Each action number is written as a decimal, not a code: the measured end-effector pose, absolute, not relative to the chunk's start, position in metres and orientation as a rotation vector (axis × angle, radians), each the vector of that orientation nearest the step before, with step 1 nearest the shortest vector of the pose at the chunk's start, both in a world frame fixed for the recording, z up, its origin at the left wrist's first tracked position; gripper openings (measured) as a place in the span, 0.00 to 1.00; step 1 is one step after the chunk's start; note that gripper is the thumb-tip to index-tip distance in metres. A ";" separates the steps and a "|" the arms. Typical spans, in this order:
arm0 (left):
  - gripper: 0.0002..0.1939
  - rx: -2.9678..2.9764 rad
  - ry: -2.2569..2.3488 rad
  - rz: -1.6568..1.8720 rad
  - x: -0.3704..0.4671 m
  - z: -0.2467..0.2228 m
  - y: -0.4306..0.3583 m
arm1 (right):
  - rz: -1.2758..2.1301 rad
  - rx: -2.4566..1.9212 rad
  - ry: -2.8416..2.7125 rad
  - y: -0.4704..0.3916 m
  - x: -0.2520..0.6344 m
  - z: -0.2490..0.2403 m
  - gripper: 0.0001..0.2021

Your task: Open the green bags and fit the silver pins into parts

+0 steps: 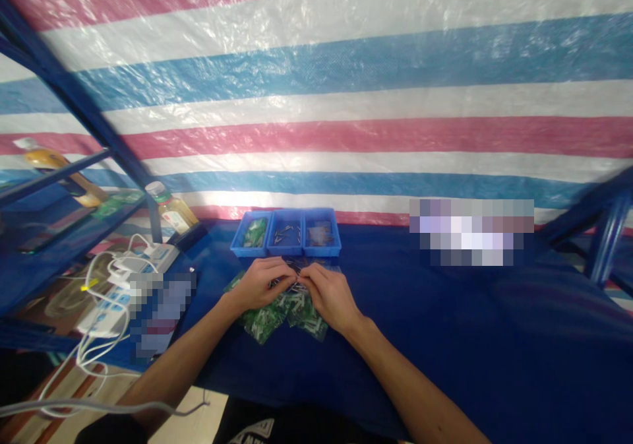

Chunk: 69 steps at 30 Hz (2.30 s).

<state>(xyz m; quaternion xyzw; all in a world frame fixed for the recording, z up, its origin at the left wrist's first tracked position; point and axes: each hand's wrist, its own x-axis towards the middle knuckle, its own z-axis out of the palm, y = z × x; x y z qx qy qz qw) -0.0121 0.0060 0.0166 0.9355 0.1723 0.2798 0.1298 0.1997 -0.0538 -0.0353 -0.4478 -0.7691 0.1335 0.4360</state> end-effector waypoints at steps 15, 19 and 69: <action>0.10 2.708 0.594 0.848 -0.014 0.008 0.008 | 0.315 -1.074 -1.901 -0.056 0.196 -0.029 0.09; 0.09 2.727 0.589 0.854 -0.014 0.007 0.009 | 0.318 -1.055 -1.898 -0.057 0.194 -0.027 0.09; 0.05 2.730 0.544 1.012 -0.015 0.002 0.013 | 0.305 -1.138 -1.883 -0.056 0.199 -0.027 0.08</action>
